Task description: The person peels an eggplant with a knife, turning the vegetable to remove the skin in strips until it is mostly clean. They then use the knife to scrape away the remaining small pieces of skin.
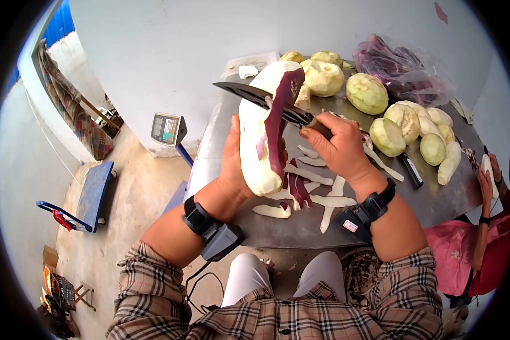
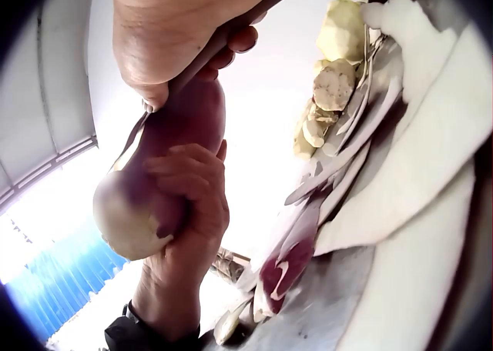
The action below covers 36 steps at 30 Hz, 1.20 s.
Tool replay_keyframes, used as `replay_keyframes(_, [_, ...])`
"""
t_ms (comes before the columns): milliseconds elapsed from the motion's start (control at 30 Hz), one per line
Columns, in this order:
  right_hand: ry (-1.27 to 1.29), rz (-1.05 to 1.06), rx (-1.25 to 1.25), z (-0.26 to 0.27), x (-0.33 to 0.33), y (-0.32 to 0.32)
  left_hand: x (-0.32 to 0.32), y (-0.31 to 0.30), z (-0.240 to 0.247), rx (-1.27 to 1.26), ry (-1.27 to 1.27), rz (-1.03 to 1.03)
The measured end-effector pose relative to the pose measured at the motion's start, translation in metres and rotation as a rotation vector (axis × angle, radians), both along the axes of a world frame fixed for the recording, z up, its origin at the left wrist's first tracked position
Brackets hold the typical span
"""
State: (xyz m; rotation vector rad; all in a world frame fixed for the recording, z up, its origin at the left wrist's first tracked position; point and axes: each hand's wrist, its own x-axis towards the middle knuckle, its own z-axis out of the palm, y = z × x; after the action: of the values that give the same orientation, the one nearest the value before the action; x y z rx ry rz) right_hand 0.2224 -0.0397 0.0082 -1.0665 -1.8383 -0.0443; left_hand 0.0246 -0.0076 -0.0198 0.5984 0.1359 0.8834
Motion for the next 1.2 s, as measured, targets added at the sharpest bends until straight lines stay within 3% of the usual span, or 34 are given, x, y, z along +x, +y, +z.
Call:
replay_keyframes(267, [0.045, -0.035, 0.041, 0.000, -0.001, 0.003, 0.004, -0.002, -0.002, 0.024, 0.033, -0.041])
replay_keyframes(567, [0.171, -0.034, -0.092, 0.003, 0.008, 0.003, 0.001, -0.003, -0.004, -0.017, -0.049, -0.058])
replay_keyframes(967, [0.133, -0.088, -0.072, -0.002, 0.017, 0.010, -0.003, 0.001, -0.002, 0.027, -0.034, -0.087])
replay_keyframes(1200, [0.277, -0.097, -0.093, -0.006, 0.030, 0.020, -0.005, 0.001, 0.000, 0.056, -0.105, -0.122])
